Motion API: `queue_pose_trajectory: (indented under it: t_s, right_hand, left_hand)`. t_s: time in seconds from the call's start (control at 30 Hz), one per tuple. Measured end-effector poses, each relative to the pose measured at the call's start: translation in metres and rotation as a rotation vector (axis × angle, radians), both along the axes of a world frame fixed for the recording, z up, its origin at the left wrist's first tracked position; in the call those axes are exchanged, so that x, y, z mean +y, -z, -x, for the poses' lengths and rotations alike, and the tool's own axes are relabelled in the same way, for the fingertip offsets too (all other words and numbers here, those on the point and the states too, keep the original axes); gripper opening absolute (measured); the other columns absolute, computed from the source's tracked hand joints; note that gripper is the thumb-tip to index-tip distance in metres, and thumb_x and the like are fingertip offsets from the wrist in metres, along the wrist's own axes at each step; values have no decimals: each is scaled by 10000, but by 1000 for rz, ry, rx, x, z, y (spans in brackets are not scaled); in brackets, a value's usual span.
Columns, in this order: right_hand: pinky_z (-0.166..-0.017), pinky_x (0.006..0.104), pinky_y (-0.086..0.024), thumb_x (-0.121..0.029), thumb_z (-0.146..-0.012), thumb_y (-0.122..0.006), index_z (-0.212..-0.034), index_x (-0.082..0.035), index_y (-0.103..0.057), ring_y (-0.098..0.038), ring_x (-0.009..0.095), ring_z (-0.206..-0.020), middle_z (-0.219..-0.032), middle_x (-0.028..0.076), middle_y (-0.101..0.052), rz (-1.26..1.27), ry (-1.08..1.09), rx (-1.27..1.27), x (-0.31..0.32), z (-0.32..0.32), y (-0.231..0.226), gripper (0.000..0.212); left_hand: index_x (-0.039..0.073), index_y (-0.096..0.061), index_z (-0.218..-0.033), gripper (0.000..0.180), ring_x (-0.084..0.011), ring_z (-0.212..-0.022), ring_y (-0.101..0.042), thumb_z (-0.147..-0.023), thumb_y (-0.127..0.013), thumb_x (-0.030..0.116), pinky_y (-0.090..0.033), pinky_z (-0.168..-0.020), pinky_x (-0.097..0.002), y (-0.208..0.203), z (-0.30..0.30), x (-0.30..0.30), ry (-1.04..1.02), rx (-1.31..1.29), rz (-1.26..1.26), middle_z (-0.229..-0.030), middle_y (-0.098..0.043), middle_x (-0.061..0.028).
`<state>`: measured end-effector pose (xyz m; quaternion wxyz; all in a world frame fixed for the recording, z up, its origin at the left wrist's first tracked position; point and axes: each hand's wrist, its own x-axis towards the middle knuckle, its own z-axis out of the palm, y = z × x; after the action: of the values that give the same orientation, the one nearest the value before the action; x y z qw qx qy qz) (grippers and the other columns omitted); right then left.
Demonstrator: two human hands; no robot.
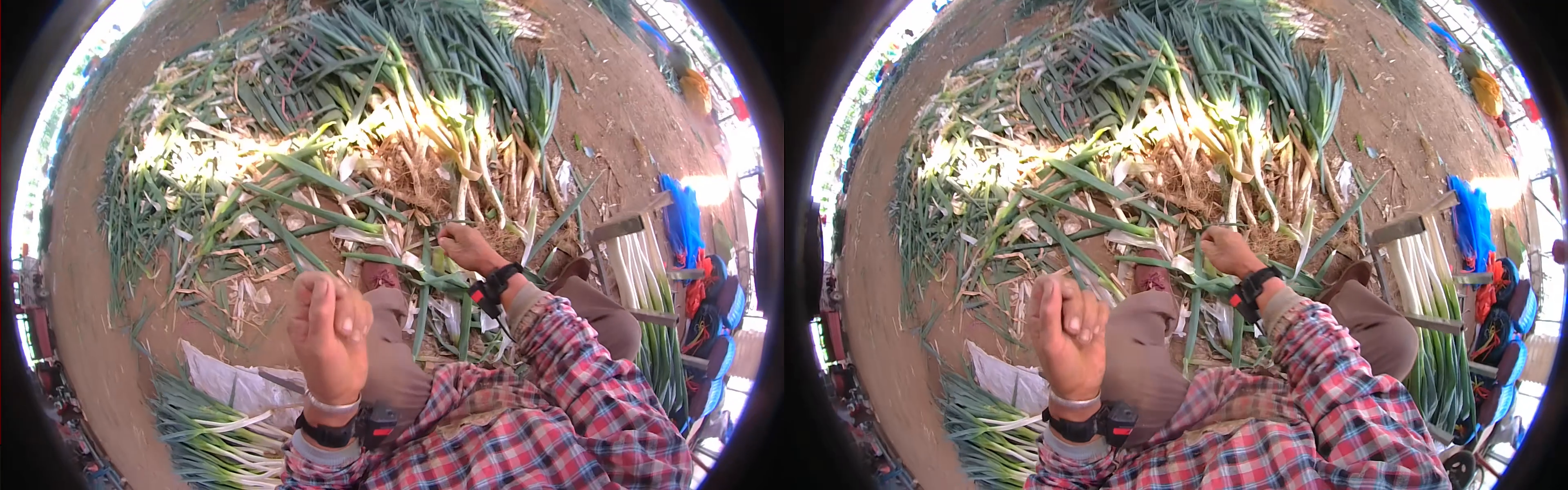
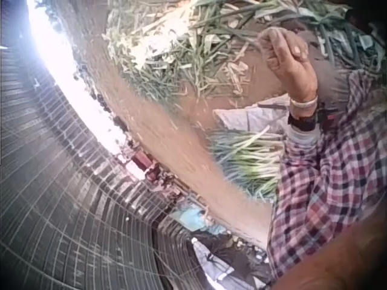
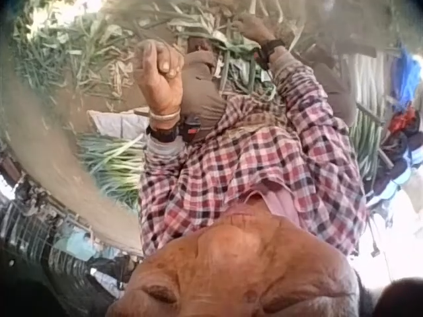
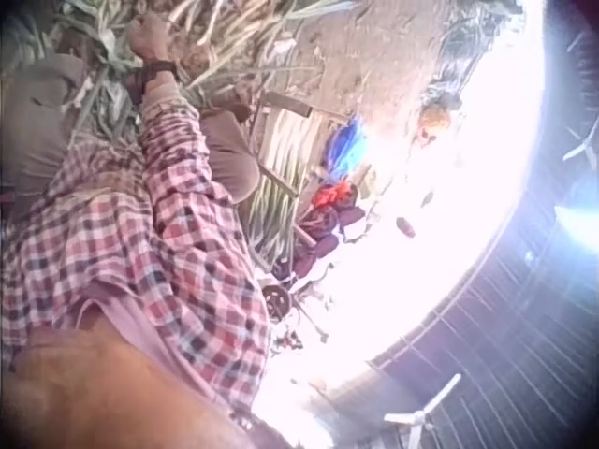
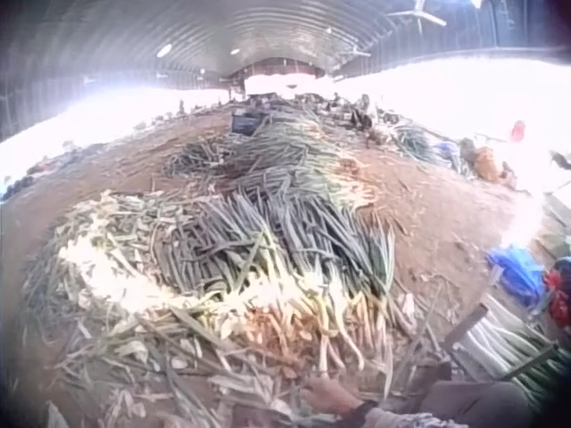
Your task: Peeling and cleaning leeks in an agricultural processing area.
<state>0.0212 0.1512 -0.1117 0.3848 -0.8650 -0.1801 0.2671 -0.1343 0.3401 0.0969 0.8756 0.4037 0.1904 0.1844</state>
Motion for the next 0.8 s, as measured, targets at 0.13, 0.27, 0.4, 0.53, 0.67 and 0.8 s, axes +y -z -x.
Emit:
queue_pose_trajectory:
  t_s: [0.13, 0.27, 0.4, 0.53, 0.67, 0.8]
  right_hand:
    - [-830, 404, -475, -208, -821, -567, -1079, -7, -592, -609, 376, -940, -968, 236, -634, -106, 69, 19, 68, -20, 35, 329]
    - [-940, 427, -427, -200, -803, -580, -1238, -32, -495, -541, 375, -1088, -1135, 208, -581, -59, -74, -114, 118, -57, 88, 474]
    - [-979, 464, -401, -210, -800, -570, -1268, -41, -435, -498, 372, -1151, -1158, 186, -571, 142, -202, -57, 147, -62, 131, 516]
    - [-816, 469, -483, -272, -822, -549, -1063, -100, -573, -600, 337, -968, -963, 148, -618, 54, -443, 47, 144, -11, 139, 297]
    - [-768, 406, -486, -163, -828, -563, -920, -43, -653, -624, 316, -838, -907, 149, -648, -515, -686, 535, 100, 2, 121, 176]
    - [-749, 395, -490, -173, -842, -566, -996, -13, -616, -635, 315, -844, -895, 176, -645, -150, -449, 432, 77, -9, 82, 228]
  left_hand:
    - [61, -522, -923, 139, -70, -538, -429, -977, -473, 180, -342, -514, -205, 25, -30, 74, 143, 212, -454, -652, -471, 16]
    - [36, -554, -1157, 257, -132, -856, -615, -942, -497, 165, -474, -714, -238, 83, -103, 145, 444, 438, -1119, -965, -644, -87]
    - [35, -505, -1276, 405, -298, -1051, -597, -894, -552, 162, -462, -908, -376, 207, -178, 169, 487, 248, -1732, -1142, -616, -154]
    - [37, -509, -1239, 416, -366, -1027, -588, -871, -576, 218, -471, -889, -441, 311, -181, 163, 573, 189, -2102, -1160, -611, -147]
    - [-4, -544, -1087, 463, -304, -920, -634, -790, -692, 319, -494, -800, -395, 363, -177, 166, 578, 998, -1337, -1028, -643, -175]
    - [-53, -588, -973, 450, -221, -655, -645, -733, -752, 291, -508, -608, -346, 425, -165, 175, 364, 1140, -943, -774, -658, -155]
